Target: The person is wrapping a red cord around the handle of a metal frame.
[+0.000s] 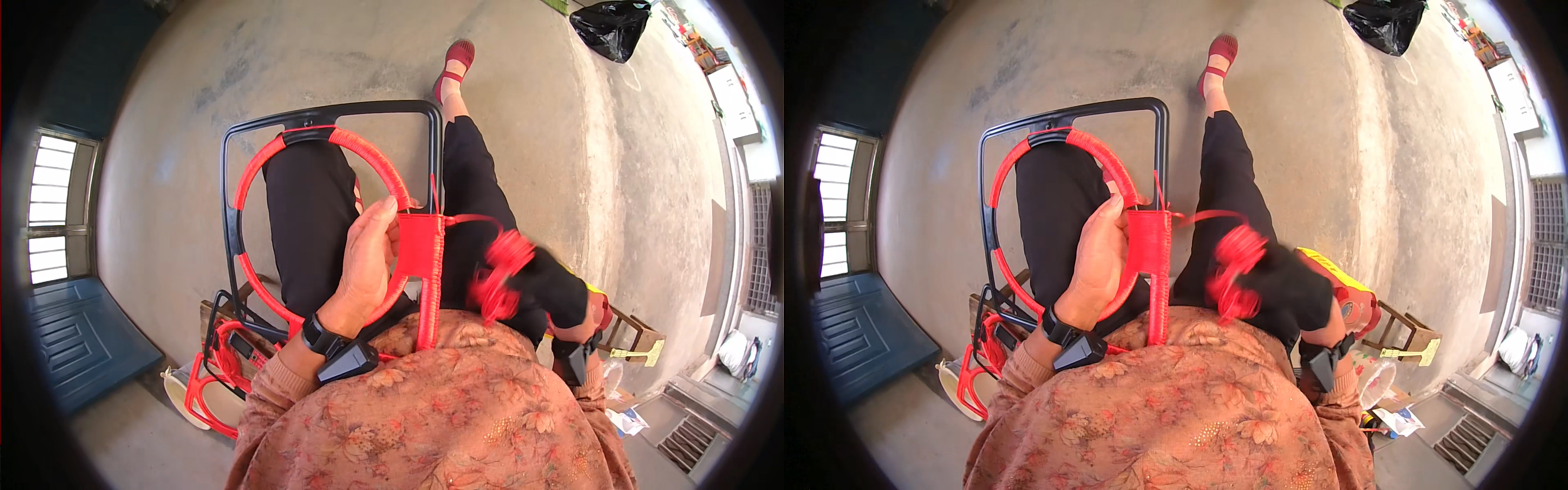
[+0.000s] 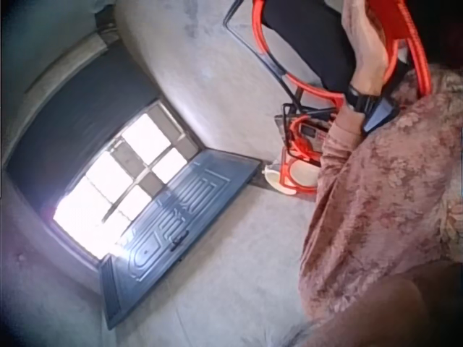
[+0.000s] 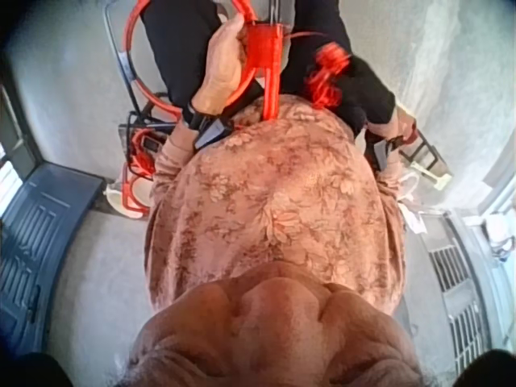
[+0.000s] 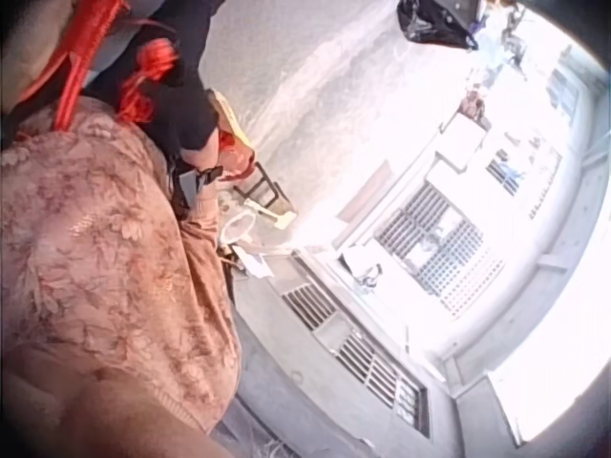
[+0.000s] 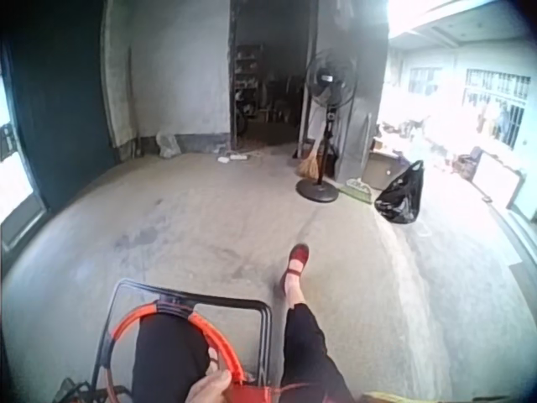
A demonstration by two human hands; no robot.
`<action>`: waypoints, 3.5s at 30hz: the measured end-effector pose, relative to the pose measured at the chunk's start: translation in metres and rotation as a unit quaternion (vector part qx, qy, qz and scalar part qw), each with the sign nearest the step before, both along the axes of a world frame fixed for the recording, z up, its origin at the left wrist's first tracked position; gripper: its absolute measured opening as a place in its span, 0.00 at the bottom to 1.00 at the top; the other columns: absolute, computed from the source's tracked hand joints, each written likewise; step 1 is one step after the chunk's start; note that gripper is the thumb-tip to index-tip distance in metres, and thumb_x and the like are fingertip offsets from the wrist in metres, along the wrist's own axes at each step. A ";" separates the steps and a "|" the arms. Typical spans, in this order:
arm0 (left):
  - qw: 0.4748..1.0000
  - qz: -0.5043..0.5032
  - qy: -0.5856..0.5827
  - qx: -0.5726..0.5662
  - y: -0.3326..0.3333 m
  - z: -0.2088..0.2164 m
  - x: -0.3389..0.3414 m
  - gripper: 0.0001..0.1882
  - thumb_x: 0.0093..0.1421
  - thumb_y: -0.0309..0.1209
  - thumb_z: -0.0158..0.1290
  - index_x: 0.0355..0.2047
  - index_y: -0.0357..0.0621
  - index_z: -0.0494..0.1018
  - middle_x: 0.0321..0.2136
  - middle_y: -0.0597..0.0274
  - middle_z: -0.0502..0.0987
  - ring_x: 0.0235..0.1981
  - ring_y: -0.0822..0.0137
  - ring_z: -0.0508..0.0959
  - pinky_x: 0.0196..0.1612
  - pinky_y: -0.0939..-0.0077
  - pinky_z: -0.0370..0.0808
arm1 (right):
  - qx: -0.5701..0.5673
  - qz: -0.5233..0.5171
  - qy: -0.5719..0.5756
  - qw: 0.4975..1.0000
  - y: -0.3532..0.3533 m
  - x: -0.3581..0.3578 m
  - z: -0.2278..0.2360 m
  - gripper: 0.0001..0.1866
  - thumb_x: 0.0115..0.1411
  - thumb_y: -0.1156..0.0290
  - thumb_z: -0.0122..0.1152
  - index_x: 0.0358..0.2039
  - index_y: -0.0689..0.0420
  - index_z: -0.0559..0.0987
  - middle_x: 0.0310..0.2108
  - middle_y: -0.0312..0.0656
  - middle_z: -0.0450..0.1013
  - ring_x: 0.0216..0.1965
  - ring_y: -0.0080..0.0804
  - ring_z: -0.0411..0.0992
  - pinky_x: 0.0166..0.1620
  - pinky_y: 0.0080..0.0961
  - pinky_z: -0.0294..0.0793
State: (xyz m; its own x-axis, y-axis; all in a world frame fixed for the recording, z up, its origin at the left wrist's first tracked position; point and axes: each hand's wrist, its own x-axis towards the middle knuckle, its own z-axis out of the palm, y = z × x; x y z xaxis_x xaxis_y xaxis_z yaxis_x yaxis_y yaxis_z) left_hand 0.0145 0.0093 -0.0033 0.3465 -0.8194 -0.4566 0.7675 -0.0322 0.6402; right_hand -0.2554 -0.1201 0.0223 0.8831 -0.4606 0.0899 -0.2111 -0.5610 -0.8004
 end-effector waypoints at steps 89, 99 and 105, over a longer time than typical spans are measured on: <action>0.997 0.017 -0.078 -0.017 0.006 0.014 -0.002 0.06 0.65 0.27 0.46 0.37 0.39 0.71 0.31 0.63 0.79 0.30 0.77 0.78 0.33 0.84 0.75 | 0.353 -0.064 -0.024 0.933 -0.013 0.124 -0.008 0.08 0.54 0.75 0.65 0.34 0.62 0.79 0.24 0.36 0.75 0.26 0.20 0.72 0.32 0.20 0.73; 0.990 -0.111 0.046 -0.074 0.003 0.021 0.001 0.14 0.66 0.27 0.42 0.48 0.33 0.68 0.41 0.52 0.78 0.41 0.61 0.80 0.49 0.67 0.76 | 0.311 -0.168 -0.128 0.927 -0.002 0.137 0.016 0.15 0.53 0.77 0.66 0.42 0.63 0.77 0.32 0.37 0.77 0.31 0.19 0.74 0.37 0.19 0.74; 0.994 -0.056 0.047 -0.087 0.004 0.018 -0.002 0.14 0.66 0.28 0.43 0.49 0.34 0.67 0.42 0.54 0.77 0.40 0.62 0.80 0.47 0.67 0.77 | 0.354 -0.146 -0.015 0.924 0.004 0.141 0.014 0.12 0.52 0.75 0.67 0.37 0.61 0.78 0.28 0.38 0.76 0.27 0.20 0.73 0.33 0.20 0.74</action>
